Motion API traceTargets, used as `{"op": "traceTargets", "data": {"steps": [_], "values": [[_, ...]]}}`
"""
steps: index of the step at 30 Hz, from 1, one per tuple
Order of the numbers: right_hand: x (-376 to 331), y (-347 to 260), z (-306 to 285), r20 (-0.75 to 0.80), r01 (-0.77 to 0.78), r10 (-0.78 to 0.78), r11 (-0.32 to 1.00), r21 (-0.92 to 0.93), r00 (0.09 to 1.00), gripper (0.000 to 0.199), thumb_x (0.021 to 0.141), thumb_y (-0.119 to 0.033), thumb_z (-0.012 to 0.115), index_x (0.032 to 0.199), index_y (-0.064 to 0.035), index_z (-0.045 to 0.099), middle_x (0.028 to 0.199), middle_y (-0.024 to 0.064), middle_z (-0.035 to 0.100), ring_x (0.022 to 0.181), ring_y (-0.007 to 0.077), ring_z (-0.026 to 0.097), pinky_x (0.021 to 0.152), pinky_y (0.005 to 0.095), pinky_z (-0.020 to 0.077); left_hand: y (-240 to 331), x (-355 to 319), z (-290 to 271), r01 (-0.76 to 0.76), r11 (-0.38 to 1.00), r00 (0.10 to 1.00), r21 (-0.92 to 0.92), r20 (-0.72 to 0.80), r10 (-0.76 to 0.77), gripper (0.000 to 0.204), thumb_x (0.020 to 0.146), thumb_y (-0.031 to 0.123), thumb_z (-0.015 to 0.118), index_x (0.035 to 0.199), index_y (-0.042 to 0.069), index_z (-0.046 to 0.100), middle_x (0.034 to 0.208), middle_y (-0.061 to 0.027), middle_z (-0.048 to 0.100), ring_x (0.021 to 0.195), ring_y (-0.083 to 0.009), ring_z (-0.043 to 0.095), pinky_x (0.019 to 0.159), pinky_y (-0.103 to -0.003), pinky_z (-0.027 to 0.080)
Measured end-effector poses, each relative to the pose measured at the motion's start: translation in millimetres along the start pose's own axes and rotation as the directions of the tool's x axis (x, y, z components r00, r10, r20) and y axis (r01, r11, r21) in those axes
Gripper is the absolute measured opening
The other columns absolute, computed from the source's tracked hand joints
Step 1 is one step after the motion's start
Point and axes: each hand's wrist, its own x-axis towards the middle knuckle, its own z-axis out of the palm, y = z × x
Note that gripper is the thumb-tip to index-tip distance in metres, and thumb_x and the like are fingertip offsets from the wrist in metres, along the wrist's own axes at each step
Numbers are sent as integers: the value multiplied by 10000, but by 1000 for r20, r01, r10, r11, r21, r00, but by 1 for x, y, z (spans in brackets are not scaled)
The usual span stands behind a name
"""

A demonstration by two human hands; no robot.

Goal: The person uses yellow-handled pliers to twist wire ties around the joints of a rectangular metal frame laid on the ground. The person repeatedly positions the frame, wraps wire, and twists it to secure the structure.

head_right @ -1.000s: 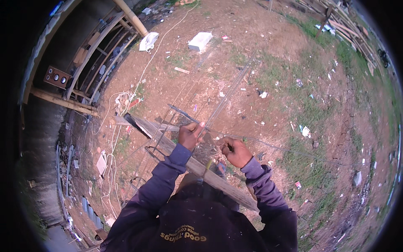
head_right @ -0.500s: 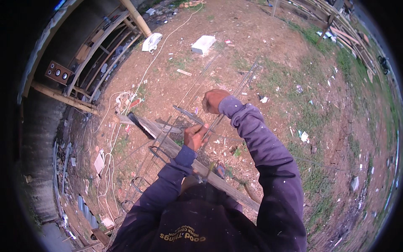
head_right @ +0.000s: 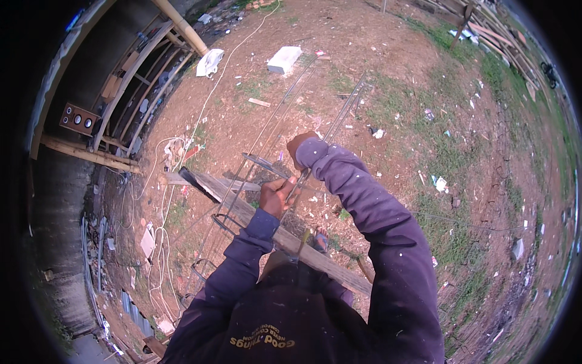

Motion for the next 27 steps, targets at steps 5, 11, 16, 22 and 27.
{"op": "traceTargets", "data": {"steps": [5, 11, 16, 22, 27], "values": [[-86, 8, 8, -246, 99, -10, 930, 353, 969, 330, 721, -271, 776, 988, -104, 676, 901, 105, 654, 932, 320, 635, 794, 397, 503, 5, -2, -3, 60, 998, 998, 10, 10, -60, 327, 943, 346, 653, 898, 26, 701, 748, -21, 661, 531, -52, 496, 446, -202, 370], [-117, 4, 74, -578, 172, -40, 970, 174, 815, 238, 821, -180, 689, 1055, -136, 705, 1040, 103, 593, 943, 304, 617, 785, 415, 512, 9, -6, -4, 60, 998, 995, -31, 78, -57, 319, 947, 325, 646, 843, 26, 680, 736, -6, 642, 542, -47, 486, 440, -200, 351], [-135, -9, 64, -628, 200, -164, 980, -14, 761, 224, 747, -152, 669, 969, -148, 696, 936, 40, 595, 994, 241, 555, 824, 386, 421, 8, -5, -2, 49, 996, 997, -79, 61, -44, 317, 952, 323, 639, 842, 28, 682, 707, -6, 625, 527, -49, 475, 430, -204, 331], [-159, -44, 39, -637, 88, -3, 991, 102, 771, 158, 739, -176, 675, 886, -119, 688, 812, 61, 583, 894, 257, 550, 785, 416, 399, 2, -4, -4, 74, 995, 997, -64, 42, -71, 336, 946, 338, 648, 874, 12, 685, 706, -24, 633, 524, -62, 499, 427, -221, 359], [-158, -91, 54, -643, -94, 265, 953, 287, 719, 157, 822, -196, 661, 917, -74, 686, 831, 94, 584, 881, 294, 550, 770, 435, 426, -2, -2, -9, 61, 968, 993, -243, 111, -35, 333, 927, 327, 682, 919, -5, 691, 708, -47, 645, 527, -67, 520, 431, -225, 387]]}}
